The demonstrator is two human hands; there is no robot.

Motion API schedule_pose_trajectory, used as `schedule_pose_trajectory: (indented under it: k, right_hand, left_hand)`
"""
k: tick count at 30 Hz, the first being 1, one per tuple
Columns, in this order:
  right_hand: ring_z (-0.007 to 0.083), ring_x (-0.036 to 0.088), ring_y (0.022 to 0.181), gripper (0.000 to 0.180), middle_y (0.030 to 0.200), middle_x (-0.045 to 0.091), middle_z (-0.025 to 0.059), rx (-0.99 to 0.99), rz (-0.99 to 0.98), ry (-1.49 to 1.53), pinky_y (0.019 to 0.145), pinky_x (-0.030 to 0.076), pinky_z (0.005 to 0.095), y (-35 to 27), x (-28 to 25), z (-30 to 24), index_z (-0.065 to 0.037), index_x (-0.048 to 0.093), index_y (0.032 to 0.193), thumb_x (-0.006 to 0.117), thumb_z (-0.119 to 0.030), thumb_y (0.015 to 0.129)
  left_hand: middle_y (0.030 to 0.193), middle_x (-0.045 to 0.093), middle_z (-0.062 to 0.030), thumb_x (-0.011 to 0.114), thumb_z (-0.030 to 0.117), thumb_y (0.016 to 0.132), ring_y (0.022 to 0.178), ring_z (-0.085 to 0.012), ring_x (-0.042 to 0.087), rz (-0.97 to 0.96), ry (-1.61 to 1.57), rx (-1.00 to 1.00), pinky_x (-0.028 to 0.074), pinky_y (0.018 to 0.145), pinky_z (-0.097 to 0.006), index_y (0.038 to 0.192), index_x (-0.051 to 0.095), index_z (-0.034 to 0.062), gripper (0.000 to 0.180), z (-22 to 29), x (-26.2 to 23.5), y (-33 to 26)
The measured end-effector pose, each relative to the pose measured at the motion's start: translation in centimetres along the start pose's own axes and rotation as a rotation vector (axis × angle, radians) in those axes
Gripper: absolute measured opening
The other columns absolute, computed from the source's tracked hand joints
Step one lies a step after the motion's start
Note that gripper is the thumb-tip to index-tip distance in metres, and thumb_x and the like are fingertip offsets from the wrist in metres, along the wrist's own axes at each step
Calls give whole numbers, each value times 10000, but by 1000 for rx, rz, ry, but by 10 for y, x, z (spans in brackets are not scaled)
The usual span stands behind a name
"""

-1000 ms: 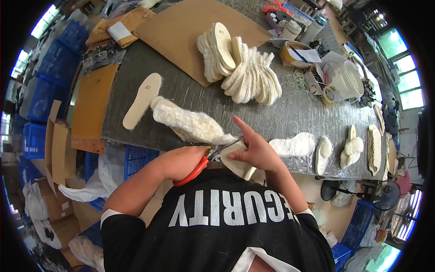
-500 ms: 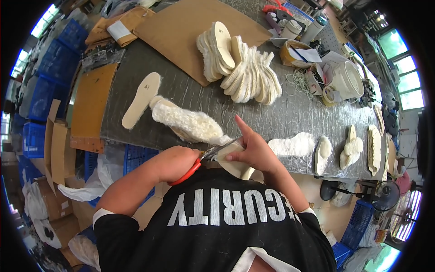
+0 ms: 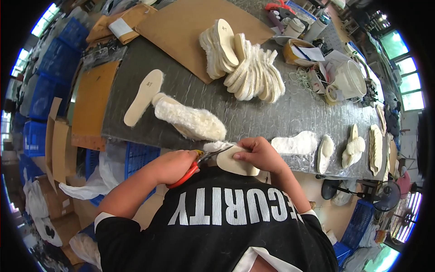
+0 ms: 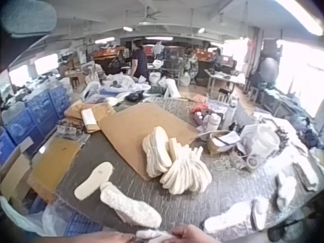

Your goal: Trimming excess material from white fur-lined shoe insoles using scissors.

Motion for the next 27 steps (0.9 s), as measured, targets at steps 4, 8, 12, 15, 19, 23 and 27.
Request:
schedule_pose_trajectory:
  k: [4,8,12,15,19,23,27]
  right_hand:
    - [37,467,658,142,679,557,-26,-50,18,-67,593,407,215,0,-3,-4,13,625,826,691,-106,784]
    - [56,522,661,184,721,624,20,-2,72,33,614,445,244,-2,-5,5,26,643,873,687,-129,785]
    - [47,516,654,181,709,608,0,-28,152,14,608,443,237,-1,-6,12,16,643,853,686,-149,794]
    - [43,509,649,182,697,588,-13,48,295,160,601,441,233,-4,-16,13,3,640,842,685,-168,800]
    - [43,511,652,174,701,593,-15,33,170,63,600,440,230,-4,-2,11,-3,639,849,687,-163,798]
    - [43,513,653,182,699,594,-10,34,110,97,602,441,227,-3,2,14,6,638,850,696,-155,789]
    - [45,516,657,192,701,599,-5,16,99,80,606,443,227,-3,2,13,15,639,862,701,-149,783]
  left_hand:
    - [877,614,-224,512,238,888,847,-388,592,-26,12,-10,470,740,-429,936,518,-36,278,3,1,-2]
    - [886,610,-230,494,225,896,854,-387,591,-41,-48,11,468,753,-428,954,510,-44,276,-1,9,-4]
    - [886,611,-232,470,170,887,852,-379,597,79,31,17,469,754,-425,951,507,-51,233,-2,11,-5]
    - [886,614,-229,458,133,875,860,-370,601,92,42,-63,470,750,-422,936,512,-50,200,-3,4,-7]
    - [932,585,-239,560,196,842,884,-396,573,-47,-80,-96,463,764,-412,974,501,-62,295,-5,11,-3]
    - [900,620,-218,441,102,867,871,-359,607,41,-76,-18,472,741,-418,925,522,-39,172,6,8,-1]
    - [905,619,-227,440,73,848,864,-367,607,6,-42,-56,474,738,-420,935,523,-40,165,4,10,2]
Point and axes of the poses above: each hand's wrist, its own y-axis towards the middle knuckle, its own x-axis out of the palm, z = x × y, the point moved 7 cm from there along y, towards the middle knuckle
